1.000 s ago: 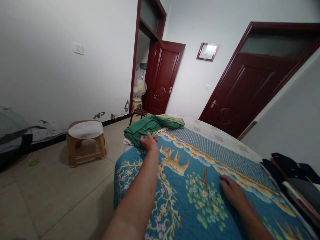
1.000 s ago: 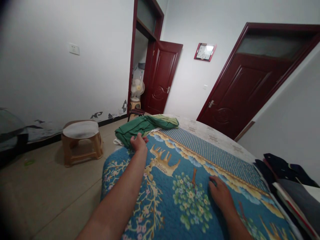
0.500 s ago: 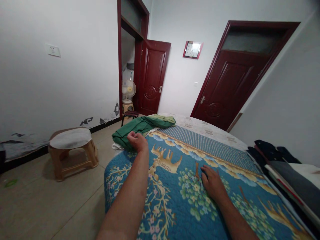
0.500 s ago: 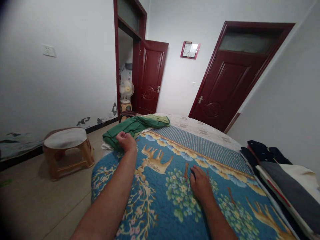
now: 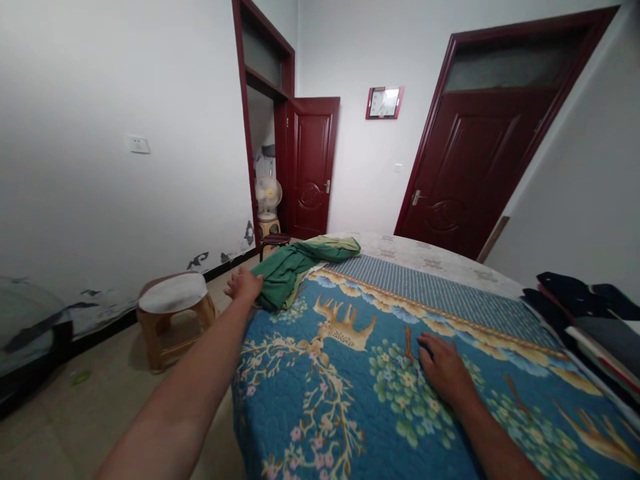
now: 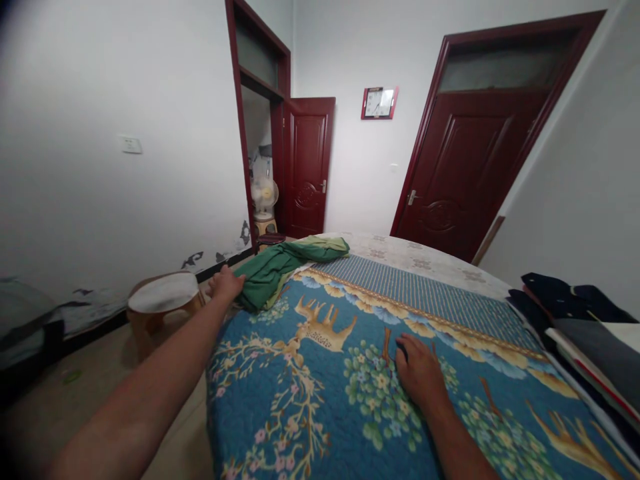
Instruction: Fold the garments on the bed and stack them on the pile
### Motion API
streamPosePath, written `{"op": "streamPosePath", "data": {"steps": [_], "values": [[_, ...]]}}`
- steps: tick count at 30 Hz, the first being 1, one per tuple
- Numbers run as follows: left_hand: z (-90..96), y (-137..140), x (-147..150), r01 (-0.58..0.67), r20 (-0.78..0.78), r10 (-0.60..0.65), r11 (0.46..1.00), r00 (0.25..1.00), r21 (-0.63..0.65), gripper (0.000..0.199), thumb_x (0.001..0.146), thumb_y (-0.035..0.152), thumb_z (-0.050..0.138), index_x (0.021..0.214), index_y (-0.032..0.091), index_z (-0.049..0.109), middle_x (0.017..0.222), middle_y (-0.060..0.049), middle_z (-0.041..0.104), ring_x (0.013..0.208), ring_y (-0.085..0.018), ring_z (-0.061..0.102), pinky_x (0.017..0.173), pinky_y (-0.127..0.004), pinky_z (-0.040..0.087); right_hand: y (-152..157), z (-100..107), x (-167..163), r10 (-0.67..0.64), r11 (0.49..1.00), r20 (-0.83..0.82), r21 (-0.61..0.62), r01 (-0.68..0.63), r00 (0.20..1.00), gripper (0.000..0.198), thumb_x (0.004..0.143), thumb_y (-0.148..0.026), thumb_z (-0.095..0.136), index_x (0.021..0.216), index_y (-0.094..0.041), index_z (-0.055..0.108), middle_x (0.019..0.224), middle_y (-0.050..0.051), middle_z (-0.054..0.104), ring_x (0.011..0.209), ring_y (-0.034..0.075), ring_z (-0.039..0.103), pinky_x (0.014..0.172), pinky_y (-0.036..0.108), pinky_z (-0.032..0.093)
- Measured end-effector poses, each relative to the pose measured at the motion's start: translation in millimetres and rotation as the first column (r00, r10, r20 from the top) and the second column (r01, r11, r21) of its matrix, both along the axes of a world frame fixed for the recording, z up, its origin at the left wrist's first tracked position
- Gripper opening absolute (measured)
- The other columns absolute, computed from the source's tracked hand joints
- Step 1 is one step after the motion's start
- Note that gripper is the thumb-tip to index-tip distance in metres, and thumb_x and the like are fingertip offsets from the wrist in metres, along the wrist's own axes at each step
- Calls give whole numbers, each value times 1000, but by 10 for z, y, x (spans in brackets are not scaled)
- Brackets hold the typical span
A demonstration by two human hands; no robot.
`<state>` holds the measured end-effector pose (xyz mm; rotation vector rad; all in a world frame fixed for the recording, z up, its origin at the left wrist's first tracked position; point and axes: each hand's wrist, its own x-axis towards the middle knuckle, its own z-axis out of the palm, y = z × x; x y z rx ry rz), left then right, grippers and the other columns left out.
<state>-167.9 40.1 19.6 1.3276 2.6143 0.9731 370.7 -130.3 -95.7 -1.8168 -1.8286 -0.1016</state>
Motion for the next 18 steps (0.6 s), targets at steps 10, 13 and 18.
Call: {"op": "streamPosePath", "data": {"steps": [10,13,18], "values": [[292,198,161,190,-136,-179,979,974,77,31,98,36,53,116,19,72,128,-22,70,123,-38,60,100,-55,51,3,21,-27,-20,1000,1,10,20,1000,42,96,-32,46,117,-19,80,135,14,74,131,30,65,128,52,33],[317,213,175,132,-81,-130,991,988,19,29,88,39,71,104,14,69,123,-25,70,126,-42,59,100,-59,51,1,15,-27,-25,1000,-2,14,25,1000,43,97,-32,44,117,-18,79,136,14,74,131,31,65,129,57,28],[272,91,31,166,6,-167,985,986,37,26,86,33,74,78,12,61,87,-19,71,109,-39,68,91,-56,54,-17,88,-64,-14,1000,-64,10,15,998,39,95,-30,49,115,-18,81,134,14,75,130,29,66,125,50,36]]}}
